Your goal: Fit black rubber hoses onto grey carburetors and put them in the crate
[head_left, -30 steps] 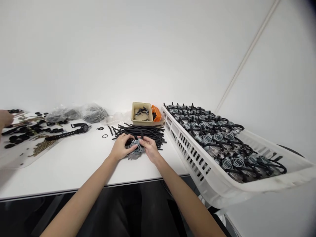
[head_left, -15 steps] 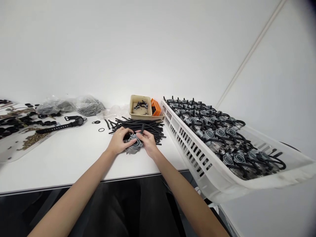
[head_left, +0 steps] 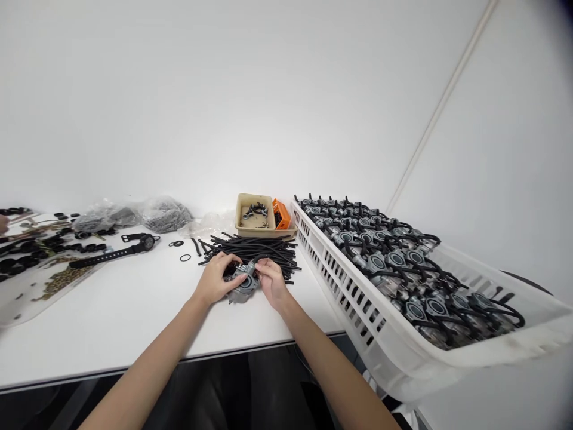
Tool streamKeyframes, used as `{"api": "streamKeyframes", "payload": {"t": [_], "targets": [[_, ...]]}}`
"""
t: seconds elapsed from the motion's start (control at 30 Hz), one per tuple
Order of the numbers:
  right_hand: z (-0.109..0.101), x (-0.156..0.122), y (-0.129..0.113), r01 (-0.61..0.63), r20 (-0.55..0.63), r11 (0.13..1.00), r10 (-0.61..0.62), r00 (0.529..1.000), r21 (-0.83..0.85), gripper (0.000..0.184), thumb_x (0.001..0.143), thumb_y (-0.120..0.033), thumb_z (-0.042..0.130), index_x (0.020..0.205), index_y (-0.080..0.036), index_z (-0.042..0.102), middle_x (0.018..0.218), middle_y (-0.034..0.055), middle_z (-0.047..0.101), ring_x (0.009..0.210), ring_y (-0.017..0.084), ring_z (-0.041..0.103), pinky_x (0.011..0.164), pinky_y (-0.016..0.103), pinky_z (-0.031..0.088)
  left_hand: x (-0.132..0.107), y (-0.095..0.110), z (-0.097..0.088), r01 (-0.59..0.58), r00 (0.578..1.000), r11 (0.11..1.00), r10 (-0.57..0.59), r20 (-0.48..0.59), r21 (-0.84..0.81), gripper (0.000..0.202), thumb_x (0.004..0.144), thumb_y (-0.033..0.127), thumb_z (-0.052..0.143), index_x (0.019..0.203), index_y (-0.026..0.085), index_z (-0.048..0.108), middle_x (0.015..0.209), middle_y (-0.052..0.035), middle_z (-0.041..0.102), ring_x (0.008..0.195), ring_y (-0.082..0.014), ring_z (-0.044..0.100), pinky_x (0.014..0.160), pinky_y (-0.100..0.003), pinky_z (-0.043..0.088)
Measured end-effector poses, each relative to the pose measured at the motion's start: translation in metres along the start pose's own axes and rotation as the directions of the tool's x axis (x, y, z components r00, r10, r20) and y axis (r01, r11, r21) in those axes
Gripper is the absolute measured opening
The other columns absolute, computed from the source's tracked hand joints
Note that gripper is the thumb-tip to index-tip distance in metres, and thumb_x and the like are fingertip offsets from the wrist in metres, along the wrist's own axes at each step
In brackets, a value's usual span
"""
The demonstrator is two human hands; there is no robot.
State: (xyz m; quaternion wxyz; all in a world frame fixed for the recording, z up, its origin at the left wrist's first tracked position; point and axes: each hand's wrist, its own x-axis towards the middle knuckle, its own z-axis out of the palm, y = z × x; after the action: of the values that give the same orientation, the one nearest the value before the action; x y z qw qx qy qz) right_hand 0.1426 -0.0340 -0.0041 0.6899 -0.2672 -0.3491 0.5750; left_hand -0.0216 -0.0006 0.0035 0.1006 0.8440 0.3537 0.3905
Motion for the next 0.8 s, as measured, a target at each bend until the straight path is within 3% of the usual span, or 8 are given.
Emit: {"api": "streamKeyframes", "payload": {"t": [0.17,0.37,0.67,0.8], "targets": [[-0.0007,-0.0008,0.0003,0.017,0.008,1.0,-0.017,1.0,0.003,0.017,0.054,-0.016,0.076,0.064,-0.018,0.063,0.069,-0.0029,0.058,0.069,0.012,0.052,0.07,0.024,0.039,-0.0008,0.0004,0.0005,0.003,1.0,1.0,-0.004,-0.012,-0.007,0.034,0.077,0.049,0.055,0.094,0.02,0.059,0.087,-0.0057,0.059,0.084,-0.0223,0.053,0.077,-0.035,0.042],[-0.0002,-0.0029,-0.0033,-0.003,0.109,0.994,0.015,0.994,-0.106,0.029,0.06,-0.029,0.077,0.085,-0.016,0.071,0.083,0.0037,0.066,0.083,0.017,0.057,0.08,0.028,0.041,-0.0008,0.0004,0.0005,0.0,1.0,1.0,0.0,-0.013,-0.011,0.034,0.077,0.049,0.055,0.096,0.02,0.06,0.087,-0.0061,0.059,0.084,-0.0229,0.053,0.077,-0.036,0.043],[0.001,-0.0028,-0.0004,0.058,0.046,0.99,-0.052,0.998,-0.13,0.031,0.053,-0.032,0.084,0.072,-0.018,0.064,0.08,0.0026,0.066,0.078,0.016,0.059,0.078,0.029,0.043,-0.0015,-0.0004,0.0031,0.013,1.0,1.0,-0.013,-0.024,-0.017,0.035,0.076,0.049,0.056,0.096,0.02,0.06,0.086,-0.0064,0.059,0.084,-0.0237,0.054,0.077,-0.037,0.044],[0.0001,-0.0023,0.0005,0.052,0.074,0.985,-0.04,0.996,-0.164,0.035,0.057,-0.035,0.082,0.083,-0.017,0.068,0.084,0.0039,0.067,0.082,0.017,0.06,0.081,0.03,0.043,-0.0013,0.001,0.0026,0.0,0.999,1.0,-0.001,-0.035,-0.023,0.033,0.076,0.047,0.056,0.096,0.02,0.06,0.087,-0.0066,0.06,0.085,-0.0238,0.054,0.077,-0.036,0.044]]}}
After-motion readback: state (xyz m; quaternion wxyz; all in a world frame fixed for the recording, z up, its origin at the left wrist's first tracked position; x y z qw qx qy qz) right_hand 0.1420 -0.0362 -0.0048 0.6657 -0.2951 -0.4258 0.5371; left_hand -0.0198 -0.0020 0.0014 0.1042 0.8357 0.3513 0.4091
